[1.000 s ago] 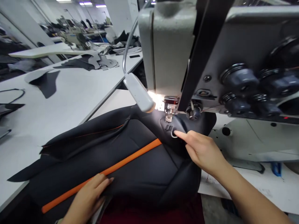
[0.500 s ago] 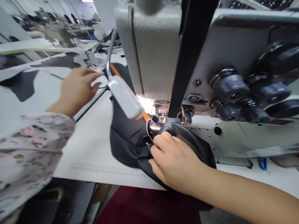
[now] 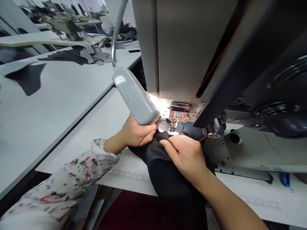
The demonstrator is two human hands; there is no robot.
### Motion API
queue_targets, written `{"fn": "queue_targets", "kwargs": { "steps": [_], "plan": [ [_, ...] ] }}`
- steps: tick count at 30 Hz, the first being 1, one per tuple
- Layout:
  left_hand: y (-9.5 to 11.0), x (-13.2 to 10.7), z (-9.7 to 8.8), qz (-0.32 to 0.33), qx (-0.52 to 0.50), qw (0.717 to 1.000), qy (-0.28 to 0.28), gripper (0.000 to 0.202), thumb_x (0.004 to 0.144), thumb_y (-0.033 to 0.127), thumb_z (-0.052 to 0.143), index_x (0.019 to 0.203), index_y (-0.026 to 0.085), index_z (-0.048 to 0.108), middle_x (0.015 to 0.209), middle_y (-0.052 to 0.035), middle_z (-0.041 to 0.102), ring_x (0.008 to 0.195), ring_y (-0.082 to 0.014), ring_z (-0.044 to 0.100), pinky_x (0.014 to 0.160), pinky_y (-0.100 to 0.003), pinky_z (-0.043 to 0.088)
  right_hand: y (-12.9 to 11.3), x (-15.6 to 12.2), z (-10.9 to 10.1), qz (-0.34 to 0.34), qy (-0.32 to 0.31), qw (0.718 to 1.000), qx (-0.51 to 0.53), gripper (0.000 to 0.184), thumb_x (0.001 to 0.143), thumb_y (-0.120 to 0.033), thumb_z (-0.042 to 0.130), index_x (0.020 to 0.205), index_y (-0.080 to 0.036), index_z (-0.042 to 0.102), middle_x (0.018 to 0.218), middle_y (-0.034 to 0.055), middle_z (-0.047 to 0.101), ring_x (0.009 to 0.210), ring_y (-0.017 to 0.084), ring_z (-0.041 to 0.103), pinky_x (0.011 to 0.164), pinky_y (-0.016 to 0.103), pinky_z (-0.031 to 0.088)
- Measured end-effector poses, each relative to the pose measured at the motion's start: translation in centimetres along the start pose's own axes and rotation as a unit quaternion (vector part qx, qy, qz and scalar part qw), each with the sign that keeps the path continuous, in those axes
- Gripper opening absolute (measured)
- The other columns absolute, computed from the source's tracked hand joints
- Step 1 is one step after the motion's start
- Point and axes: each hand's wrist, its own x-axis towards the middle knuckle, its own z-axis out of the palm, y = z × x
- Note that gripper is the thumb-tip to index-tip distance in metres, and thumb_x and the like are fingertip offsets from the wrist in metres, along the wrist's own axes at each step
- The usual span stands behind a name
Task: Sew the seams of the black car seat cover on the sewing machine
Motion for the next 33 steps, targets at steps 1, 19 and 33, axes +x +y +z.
{"fn": "queue_targets", "kwargs": {
  "steps": [1, 19, 33],
  "plan": [
    [-0.4, 0.9, 0.2, -0.025, 0.016, 0.999, 0.022, 0.027, 0.100, 0.026, 0.046, 0.086, 0.020, 0.069, 0.072, 0.0001, 0.063, 0.085, -0.0193, 0.065, 0.113, -0.052, 0.045, 0.2, -0.3, -0.1, 0.043, 0.028, 0.999, -0.014, 0.035, 0.103, -0.034, 0.058, 0.071, -0.020, 0.062, 0.063, -0.0006, 0.061, 0.057, 0.011, 0.054, 0.059, 0.025, 0.039],
    [7.4, -3.5, 6.3, -0.083, -0.079, 0.977, 0.179, 0.038, 0.108, 0.020, 0.035, 0.138, 0.009, 0.055, 0.128, -0.0148, 0.070, 0.147, -0.0199, 0.048, 0.130, -0.042, 0.026, 0.9, -3.0, -1.7, 0.424, 0.018, 0.784, 0.454, 0.060, 0.085, -0.048, 0.077, 0.136, -0.031, 0.051, 0.079, -0.0048, 0.054, 0.049, 0.007, 0.043, 0.033, 0.014, 0.035],
    [7.0, -1.9, 2.9, -0.081, -0.114, 0.983, 0.122, 0.026, 0.107, 0.022, 0.045, 0.123, 0.015, 0.064, 0.120, -0.0093, 0.077, 0.123, -0.0197, 0.067, 0.117, -0.042, 0.043, 2.0, -1.6, -2.4, 0.432, -0.028, 0.761, 0.483, 0.042, 0.077, -0.048, 0.084, 0.112, -0.024, 0.081, 0.083, 0.0059, 0.068, 0.057, 0.010, 0.052, 0.036, 0.018, 0.045]
  ]
}}
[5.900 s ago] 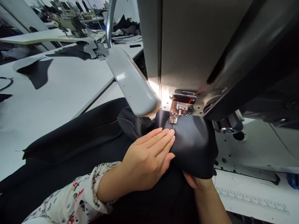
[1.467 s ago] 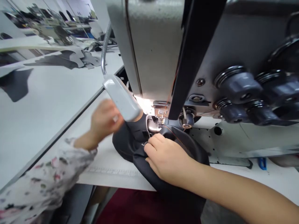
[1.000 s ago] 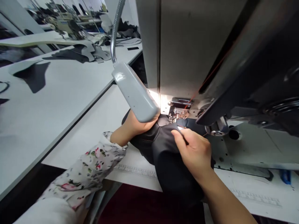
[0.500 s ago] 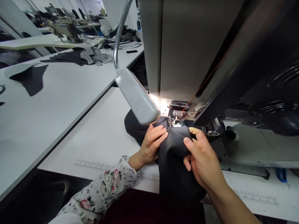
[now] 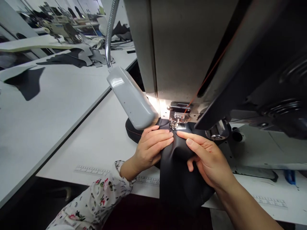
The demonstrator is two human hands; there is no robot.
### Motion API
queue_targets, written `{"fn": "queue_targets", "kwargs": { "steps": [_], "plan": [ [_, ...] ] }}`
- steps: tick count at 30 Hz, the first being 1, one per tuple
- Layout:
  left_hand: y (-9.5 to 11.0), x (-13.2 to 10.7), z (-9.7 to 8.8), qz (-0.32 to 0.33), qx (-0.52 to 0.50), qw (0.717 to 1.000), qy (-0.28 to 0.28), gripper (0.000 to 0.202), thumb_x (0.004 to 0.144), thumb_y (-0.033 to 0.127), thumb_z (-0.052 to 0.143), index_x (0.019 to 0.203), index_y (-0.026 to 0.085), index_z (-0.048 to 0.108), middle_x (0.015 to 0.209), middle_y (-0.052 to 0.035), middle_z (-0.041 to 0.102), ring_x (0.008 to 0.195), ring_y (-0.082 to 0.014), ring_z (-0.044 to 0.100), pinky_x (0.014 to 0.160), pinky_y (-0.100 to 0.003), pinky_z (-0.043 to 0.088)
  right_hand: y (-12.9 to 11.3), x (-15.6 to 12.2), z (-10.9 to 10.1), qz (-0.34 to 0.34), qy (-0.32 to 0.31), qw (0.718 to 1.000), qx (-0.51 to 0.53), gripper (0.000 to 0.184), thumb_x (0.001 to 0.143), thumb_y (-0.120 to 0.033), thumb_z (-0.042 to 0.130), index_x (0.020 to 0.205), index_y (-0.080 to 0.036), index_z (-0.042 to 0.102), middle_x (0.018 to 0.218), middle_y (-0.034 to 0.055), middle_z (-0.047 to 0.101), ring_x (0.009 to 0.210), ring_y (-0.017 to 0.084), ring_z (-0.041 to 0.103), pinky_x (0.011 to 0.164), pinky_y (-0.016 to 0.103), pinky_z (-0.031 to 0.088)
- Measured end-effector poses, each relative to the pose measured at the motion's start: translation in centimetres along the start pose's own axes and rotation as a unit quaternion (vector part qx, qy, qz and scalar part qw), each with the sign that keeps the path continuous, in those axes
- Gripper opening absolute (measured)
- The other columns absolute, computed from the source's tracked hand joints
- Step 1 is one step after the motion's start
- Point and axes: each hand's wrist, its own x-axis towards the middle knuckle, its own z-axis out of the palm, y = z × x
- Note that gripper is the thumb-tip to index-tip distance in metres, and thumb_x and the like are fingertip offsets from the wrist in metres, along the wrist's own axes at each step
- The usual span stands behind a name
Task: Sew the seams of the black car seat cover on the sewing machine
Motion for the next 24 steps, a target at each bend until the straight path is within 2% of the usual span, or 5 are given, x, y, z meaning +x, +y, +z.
{"fn": "queue_targets", "kwargs": {
  "steps": [5, 10, 17, 21, 24],
  "plan": [
    [-0.1, 1.0, -0.8, -0.001, 0.011, 1.000, -0.014, 0.021, 0.106, 0.019, 0.048, 0.114, 0.016, 0.067, 0.116, -0.0061, 0.079, 0.115, -0.0174, 0.070, 0.108, -0.035, 0.046, 0.5, 1.5, -1.0, -0.085, 0.060, 0.978, -0.178, 0.033, 0.084, -0.051, 0.076, 0.107, -0.028, 0.082, 0.118, 0.0073, 0.074, 0.076, 0.018, 0.066, 0.042, 0.021, 0.053],
    [0.0, 1.3, -1.0, -0.011, 0.004, 1.000, -0.021, 0.023, 0.107, 0.021, 0.045, 0.115, 0.016, 0.067, 0.115, -0.0067, 0.079, 0.115, -0.0173, 0.070, 0.107, -0.036, 0.046, 0.4, 2.3, -1.5, -0.146, 0.094, 0.955, -0.242, 0.022, 0.088, -0.043, 0.071, 0.102, -0.029, 0.083, 0.111, 0.0043, 0.078, 0.099, 0.023, 0.072, 0.062, 0.024, 0.059],
    [-0.4, 1.0, -0.9, -0.020, -0.026, 0.999, -0.036, 0.025, 0.108, 0.023, 0.046, 0.119, 0.016, 0.067, 0.121, -0.0087, 0.077, 0.119, -0.0189, 0.067, 0.111, -0.039, 0.046, 0.4, 2.6, -1.3, -0.172, 0.107, 0.938, -0.282, 0.022, 0.089, -0.041, 0.069, 0.101, -0.029, 0.083, 0.109, 0.0025, 0.079, 0.109, 0.026, 0.071, 0.082, 0.034, 0.061],
    [-0.4, 0.9, -0.8, -0.034, -0.035, 0.998, -0.034, 0.025, 0.107, 0.025, 0.047, 0.120, 0.016, 0.067, 0.121, -0.0096, 0.075, 0.119, -0.0218, 0.064, 0.107, -0.040, 0.049, 0.3, 2.8, -1.4, -0.176, 0.107, 0.929, -0.308, 0.023, 0.088, -0.044, 0.067, 0.100, -0.032, 0.083, 0.110, 0.0003, 0.079, 0.110, 0.026, 0.071, 0.102, 0.044, 0.055],
    [-0.3, 1.0, -0.7, -0.055, -0.038, 0.997, -0.040, 0.025, 0.107, 0.023, 0.048, 0.120, 0.015, 0.068, 0.119, -0.0103, 0.074, 0.116, -0.0215, 0.064, 0.105, -0.039, 0.049, 0.3, 3.2, -1.6, -0.198, 0.109, 0.915, -0.333, 0.024, 0.087, -0.046, 0.065, 0.099, -0.034, 0.083, 0.107, -0.0008, 0.080, 0.107, 0.026, 0.072, 0.108, 0.048, 0.051]
  ]
}}
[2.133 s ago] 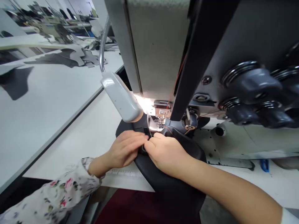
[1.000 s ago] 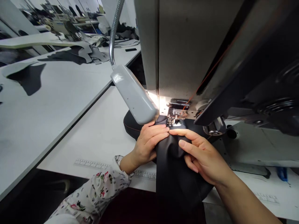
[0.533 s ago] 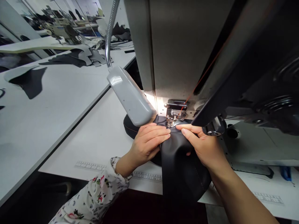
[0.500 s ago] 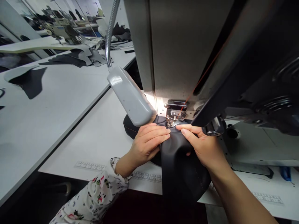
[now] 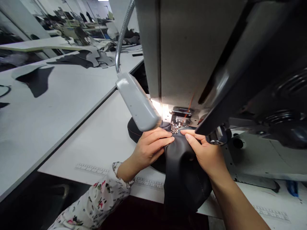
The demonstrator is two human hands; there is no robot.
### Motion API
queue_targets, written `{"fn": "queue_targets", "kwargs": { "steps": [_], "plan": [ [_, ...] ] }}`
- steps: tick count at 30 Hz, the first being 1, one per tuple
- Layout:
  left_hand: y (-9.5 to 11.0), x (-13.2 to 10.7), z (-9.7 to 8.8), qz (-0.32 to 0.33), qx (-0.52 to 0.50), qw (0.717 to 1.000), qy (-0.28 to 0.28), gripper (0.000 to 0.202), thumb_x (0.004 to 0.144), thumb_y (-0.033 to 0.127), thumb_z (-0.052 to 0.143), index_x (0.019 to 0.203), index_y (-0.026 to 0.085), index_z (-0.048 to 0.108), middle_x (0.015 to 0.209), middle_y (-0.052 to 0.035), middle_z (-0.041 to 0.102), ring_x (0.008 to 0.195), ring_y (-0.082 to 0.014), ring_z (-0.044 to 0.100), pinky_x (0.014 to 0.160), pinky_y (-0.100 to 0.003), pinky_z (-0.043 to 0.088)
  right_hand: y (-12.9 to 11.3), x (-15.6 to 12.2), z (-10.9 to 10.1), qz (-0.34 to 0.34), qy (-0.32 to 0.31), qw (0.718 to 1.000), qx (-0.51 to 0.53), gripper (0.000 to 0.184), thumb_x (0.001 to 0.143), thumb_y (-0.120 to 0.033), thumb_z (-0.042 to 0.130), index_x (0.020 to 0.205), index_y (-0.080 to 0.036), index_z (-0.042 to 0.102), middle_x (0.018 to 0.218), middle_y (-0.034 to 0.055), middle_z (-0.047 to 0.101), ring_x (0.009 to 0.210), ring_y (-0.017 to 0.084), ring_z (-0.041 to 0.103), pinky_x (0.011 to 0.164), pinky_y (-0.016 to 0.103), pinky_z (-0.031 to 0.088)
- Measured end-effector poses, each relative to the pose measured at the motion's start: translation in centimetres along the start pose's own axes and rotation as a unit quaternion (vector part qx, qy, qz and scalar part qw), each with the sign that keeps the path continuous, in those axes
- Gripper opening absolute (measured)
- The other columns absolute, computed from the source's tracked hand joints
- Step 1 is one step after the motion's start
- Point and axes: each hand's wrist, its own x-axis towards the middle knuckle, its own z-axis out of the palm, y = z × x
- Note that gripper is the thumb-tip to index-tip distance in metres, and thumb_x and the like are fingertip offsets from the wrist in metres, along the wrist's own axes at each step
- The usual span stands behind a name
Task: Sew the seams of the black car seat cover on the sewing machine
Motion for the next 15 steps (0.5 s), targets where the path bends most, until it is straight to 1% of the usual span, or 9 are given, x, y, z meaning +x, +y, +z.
{"fn": "queue_targets", "kwargs": {
  "steps": [3, 7, 11, 15],
  "plan": [
    [0.1, 0.1, -0.1, -0.005, -0.006, 1.000, -0.001, 0.024, 0.106, 0.023, 0.049, 0.117, 0.014, 0.069, 0.116, -0.0097, 0.074, 0.114, -0.0198, 0.064, 0.103, -0.035, 0.048, 0.1, 0.3, 0.0, -0.024, 0.002, 1.000, -0.007, 0.024, 0.087, -0.046, 0.065, 0.099, -0.034, 0.083, 0.106, -0.0011, 0.080, 0.105, 0.026, 0.073, 0.108, 0.047, 0.051],
    [0.0, 0.2, -0.3, -0.027, -0.009, 0.999, -0.014, 0.028, 0.108, 0.026, 0.046, 0.116, 0.017, 0.071, 0.114, -0.0069, 0.075, 0.115, -0.0180, 0.063, 0.105, -0.034, 0.044, 0.2, 0.5, 0.0, -0.028, -0.003, 0.999, -0.016, 0.024, 0.087, -0.046, 0.064, 0.097, -0.034, 0.083, 0.105, -0.0010, 0.080, 0.102, 0.026, 0.074, 0.103, 0.045, 0.054],
    [-0.6, 0.3, -0.4, -0.034, -0.045, 0.998, -0.024, 0.029, 0.108, 0.028, 0.048, 0.114, 0.020, 0.075, 0.111, -0.0065, 0.075, 0.110, -0.0193, 0.063, 0.100, -0.036, 0.045, 0.4, 0.7, 0.1, -0.043, 0.006, 0.999, -0.014, 0.023, 0.088, -0.044, 0.064, 0.096, -0.033, 0.083, 0.104, -0.0011, 0.080, 0.101, 0.024, 0.075, 0.105, 0.043, 0.054],
    [-1.2, 0.9, -0.5, -0.060, -0.082, 0.994, -0.048, 0.030, 0.107, 0.029, 0.049, 0.113, 0.022, 0.078, 0.108, -0.0073, 0.074, 0.108, -0.0214, 0.062, 0.098, -0.040, 0.045, 0.4, 0.9, 0.4, -0.066, 0.033, 0.997, -0.005, 0.023, 0.089, -0.039, 0.064, 0.096, -0.028, 0.083, 0.101, 0.0008, 0.080, 0.100, 0.022, 0.075, 0.102, 0.038, 0.056]
  ]
}}
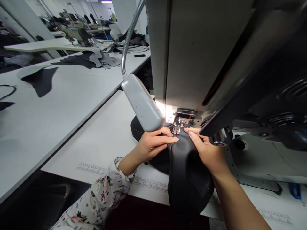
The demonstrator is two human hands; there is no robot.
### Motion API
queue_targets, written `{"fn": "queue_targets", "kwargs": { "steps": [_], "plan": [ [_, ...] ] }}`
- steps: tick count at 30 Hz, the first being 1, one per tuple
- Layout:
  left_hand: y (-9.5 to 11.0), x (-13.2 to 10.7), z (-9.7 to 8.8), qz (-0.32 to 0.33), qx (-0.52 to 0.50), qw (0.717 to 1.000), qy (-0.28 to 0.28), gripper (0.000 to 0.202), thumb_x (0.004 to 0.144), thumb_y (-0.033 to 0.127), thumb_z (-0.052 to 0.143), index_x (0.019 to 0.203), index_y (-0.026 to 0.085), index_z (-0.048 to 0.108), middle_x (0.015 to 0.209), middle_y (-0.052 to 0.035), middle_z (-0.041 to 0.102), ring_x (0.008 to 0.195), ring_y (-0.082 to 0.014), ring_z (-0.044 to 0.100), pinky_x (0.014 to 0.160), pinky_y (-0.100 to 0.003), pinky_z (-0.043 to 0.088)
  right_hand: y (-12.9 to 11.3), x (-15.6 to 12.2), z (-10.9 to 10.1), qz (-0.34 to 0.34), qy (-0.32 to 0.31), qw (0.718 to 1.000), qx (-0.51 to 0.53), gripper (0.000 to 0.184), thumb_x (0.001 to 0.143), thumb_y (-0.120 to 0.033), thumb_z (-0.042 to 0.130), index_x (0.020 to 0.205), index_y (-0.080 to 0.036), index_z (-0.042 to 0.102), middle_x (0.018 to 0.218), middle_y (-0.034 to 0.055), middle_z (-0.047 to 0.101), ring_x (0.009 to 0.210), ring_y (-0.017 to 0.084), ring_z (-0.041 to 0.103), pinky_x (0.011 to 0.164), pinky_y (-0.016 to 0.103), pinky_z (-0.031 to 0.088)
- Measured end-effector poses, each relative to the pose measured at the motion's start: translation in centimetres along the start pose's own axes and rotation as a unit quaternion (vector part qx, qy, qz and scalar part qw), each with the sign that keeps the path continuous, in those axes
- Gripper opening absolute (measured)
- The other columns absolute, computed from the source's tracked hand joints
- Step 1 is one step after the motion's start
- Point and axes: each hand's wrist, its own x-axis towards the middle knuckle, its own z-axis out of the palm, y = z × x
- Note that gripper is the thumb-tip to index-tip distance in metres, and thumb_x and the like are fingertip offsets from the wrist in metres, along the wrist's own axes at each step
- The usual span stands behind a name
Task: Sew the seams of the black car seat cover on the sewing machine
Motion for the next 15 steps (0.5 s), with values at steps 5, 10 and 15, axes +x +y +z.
{"fn": "queue_targets", "kwargs": {
  "steps": [5, 10, 15],
  "plan": [
    [0.1, 0.6, -0.5, -0.033, -0.022, 0.999, -0.035, 0.033, 0.107, 0.029, 0.048, 0.115, 0.026, 0.079, 0.109, -0.0080, 0.070, 0.109, -0.0217, 0.059, 0.100, -0.042, 0.044, 0.4, -0.4, 0.4, -0.052, 0.026, 0.997, -0.043, 0.022, 0.094, -0.036, 0.062, 0.101, -0.027, 0.082, 0.101, 0.0001, 0.080, 0.101, 0.022, 0.075, 0.108, 0.039, 0.053],
    [0.0, 0.7, -0.9, -0.027, -0.038, 0.998, -0.052, 0.034, 0.104, 0.018, 0.048, 0.111, 0.024, 0.080, 0.111, -0.0080, 0.067, 0.115, -0.0214, 0.057, 0.107, -0.042, 0.041, 1.2, -0.9, 0.6, -0.120, 0.035, 0.990, -0.064, 0.023, 0.099, -0.031, 0.060, 0.109, -0.026, 0.080, 0.109, 0.0000, 0.079, 0.103, 0.019, 0.075, 0.104, 0.033, 0.054],
    [0.5, 0.9, -1.4, -0.031, -0.011, 0.998, -0.046, 0.040, 0.101, 0.013, 0.043, 0.100, 0.027, 0.080, 0.104, -0.0056, 0.065, 0.106, -0.0197, 0.057, 0.101, -0.040, 0.043, 1.2, -1.3, 0.8, -0.191, 0.045, 0.971, -0.134, 0.025, 0.101, -0.022, 0.056, 0.117, -0.023, 0.075, 0.112, 0.0018, 0.078, 0.095, 0.016, 0.075, 0.086, 0.026, 0.057]
  ]
}}
